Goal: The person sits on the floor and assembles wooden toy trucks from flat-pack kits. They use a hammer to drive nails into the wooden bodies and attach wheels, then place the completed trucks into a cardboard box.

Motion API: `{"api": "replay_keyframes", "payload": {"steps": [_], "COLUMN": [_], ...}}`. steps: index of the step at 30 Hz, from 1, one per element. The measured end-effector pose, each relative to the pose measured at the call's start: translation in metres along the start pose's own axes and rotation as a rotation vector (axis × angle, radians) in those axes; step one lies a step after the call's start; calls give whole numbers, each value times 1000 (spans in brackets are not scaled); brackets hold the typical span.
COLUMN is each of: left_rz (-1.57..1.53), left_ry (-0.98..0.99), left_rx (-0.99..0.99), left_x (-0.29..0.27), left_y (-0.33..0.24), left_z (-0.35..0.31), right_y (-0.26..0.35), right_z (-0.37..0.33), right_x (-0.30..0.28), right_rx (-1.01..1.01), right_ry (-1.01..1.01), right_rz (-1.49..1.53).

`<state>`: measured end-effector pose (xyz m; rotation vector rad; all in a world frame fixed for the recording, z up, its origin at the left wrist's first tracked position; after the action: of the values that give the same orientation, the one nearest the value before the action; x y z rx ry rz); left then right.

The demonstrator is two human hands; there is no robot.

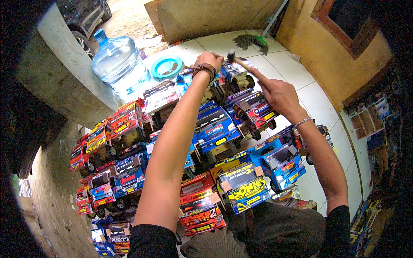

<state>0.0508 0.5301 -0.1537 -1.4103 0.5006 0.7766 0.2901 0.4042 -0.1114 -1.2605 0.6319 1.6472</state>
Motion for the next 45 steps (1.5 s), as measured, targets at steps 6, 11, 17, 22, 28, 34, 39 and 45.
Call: {"api": "replay_keyframes", "payload": {"steps": [6, 11, 17, 22, 28, 34, 39, 45], "left_rz": [24, -3, -19, 39, -115, -145, -33, -128], "left_ry": [-21, -30, 39, -54, 305, 377, 370, 398], "left_rx": [33, 53, 10, 167, 308, 202, 393, 359], "left_x": [2, 4, -1, 14, 25, 11, 2, 3], "left_y": [2, 4, 4, 29, 91, 111, 86, 74], "left_z": [1, 3, -1, 23, 112, 147, 118, 103], "right_y": [2, -1, -6, -18, -58, -95, -98, -77], "right_z": [1, 0, 5, -42, -163, -261, -421, -628], "right_x": [0, -4, -14, -60, -131, -181, -212, -202], "right_rx": [-17, 13, 5, 271, 453, 766, 1231, 1441], "right_ry": [-20, -45, -22, -374, -337, -268, -341, 462], "right_rz": [-39, -20, 8, 346, 946, 890, 456, -76]}}
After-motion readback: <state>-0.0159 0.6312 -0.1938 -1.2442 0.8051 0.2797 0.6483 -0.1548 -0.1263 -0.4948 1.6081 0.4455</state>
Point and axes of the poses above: each hand's wrist, its own z-axis towards the middle knuckle, its own x-axis out of the palm, y = z × x, the point moved 1 cm from there along z, towards the middle knuckle, and after that the axes turned 4 degrees about -z, right-handed, at the moved point
